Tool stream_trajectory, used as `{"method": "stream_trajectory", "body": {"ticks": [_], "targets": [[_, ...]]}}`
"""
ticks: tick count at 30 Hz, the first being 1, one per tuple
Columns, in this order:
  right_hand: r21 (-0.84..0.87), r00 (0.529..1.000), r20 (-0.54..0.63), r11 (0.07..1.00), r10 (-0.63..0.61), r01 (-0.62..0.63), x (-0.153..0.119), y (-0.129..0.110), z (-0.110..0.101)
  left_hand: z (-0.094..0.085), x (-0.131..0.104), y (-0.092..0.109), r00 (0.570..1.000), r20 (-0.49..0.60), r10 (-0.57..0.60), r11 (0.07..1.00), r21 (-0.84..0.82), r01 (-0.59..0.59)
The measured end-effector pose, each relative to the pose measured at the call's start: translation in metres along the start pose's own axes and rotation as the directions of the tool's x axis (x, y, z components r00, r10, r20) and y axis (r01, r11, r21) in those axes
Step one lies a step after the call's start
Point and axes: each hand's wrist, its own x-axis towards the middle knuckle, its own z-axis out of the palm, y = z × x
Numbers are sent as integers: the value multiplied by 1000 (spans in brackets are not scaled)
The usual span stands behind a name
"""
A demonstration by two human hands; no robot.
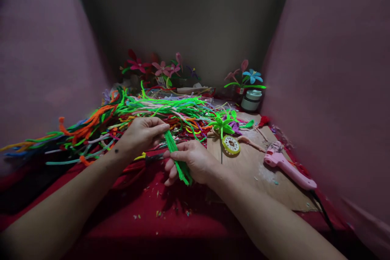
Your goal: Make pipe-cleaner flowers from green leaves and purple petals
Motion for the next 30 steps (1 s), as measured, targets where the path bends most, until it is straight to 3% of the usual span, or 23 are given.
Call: {"method": "stream_trajectory", "body": {"ticks": [4, 8, 17, 23, 30], "targets": [[-13, 1000, 8, 1000, -9, 9, 0, 1, -2, -4, 1, -2, 988, 144, -64, 980, -179, 89], [-14, 1000, -5, 1000, -4, 4, 1, 2, -4, -2, 1, -4, 969, 235, -80, 967, -218, 133], [-9, 998, 53, 999, 37, -37, -1, -3, -4, -5, 1, 0, 978, 167, -127, 965, -207, 160], [-75, 995, -81, 996, 52, -58, -4, -7, -1, -6, 4, -5, 987, 143, -71, 985, -146, 92], [-96, 994, -87, 993, 65, -73, -4, -5, -1, -3, 5, -8, 987, 153, -41, 989, -135, 62]]}}
